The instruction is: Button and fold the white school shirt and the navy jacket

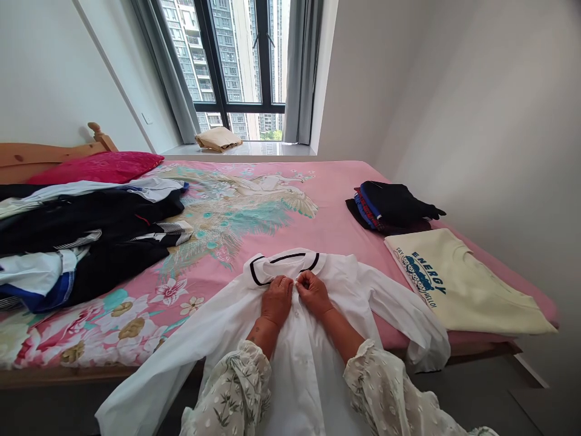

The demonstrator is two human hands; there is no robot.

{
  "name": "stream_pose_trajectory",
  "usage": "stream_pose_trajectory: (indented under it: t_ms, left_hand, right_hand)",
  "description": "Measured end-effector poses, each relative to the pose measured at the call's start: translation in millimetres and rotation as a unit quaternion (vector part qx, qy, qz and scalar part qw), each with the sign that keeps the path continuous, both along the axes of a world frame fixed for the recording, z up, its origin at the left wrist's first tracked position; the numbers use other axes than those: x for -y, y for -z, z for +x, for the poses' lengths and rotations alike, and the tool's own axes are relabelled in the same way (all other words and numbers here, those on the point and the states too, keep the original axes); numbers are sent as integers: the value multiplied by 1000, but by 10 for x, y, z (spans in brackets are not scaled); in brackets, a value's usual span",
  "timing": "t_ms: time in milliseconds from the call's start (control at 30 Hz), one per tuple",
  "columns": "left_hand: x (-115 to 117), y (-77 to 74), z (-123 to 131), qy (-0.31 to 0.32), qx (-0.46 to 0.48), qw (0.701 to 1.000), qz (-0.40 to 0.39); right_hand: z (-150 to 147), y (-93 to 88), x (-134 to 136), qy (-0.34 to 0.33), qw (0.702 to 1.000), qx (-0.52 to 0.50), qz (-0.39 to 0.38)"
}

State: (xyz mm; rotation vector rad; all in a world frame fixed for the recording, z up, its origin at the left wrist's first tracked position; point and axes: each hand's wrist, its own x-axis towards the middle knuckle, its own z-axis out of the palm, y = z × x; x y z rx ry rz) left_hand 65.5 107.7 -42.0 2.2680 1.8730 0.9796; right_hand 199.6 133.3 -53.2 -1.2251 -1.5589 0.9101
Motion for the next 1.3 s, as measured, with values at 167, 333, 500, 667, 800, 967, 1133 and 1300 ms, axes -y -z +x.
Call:
stream_pose_trajectory:
  t_ms: [167,333,500,667,800,967,1133,1300]
  left_hand:
    - [11,-19,-1,-10,-1,1000,2]
    - [23,-40,-14,-6,6,1000,0]
    - [18,-30,-16,14,18,1000,-6]
    - [4,-14,-21,9,41,999,-13]
    - [34,-54,-21,-10,83,996,4]
    - [361,-269,-171,-18,123,991,48]
    - [1171,-599,-1162,-85,100,986,99]
    - [2133,-559,-2514,-295,117,939,-129]
  right_hand:
    - [-3,-10,25,12,1000,12,13]
    - [-4,1,5,18,1000,12,16]
    - [-7,22,0,20,1000,8,17]
    - [-27,61,-6,40,999,5,17]
    - [-48,38,12,69,997,-8,25]
    - [-68,-13,66,93,995,-16,32]
    - [-69,-15,104,89,995,-7,33]
    - [-129,-216,168,87,995,26,50]
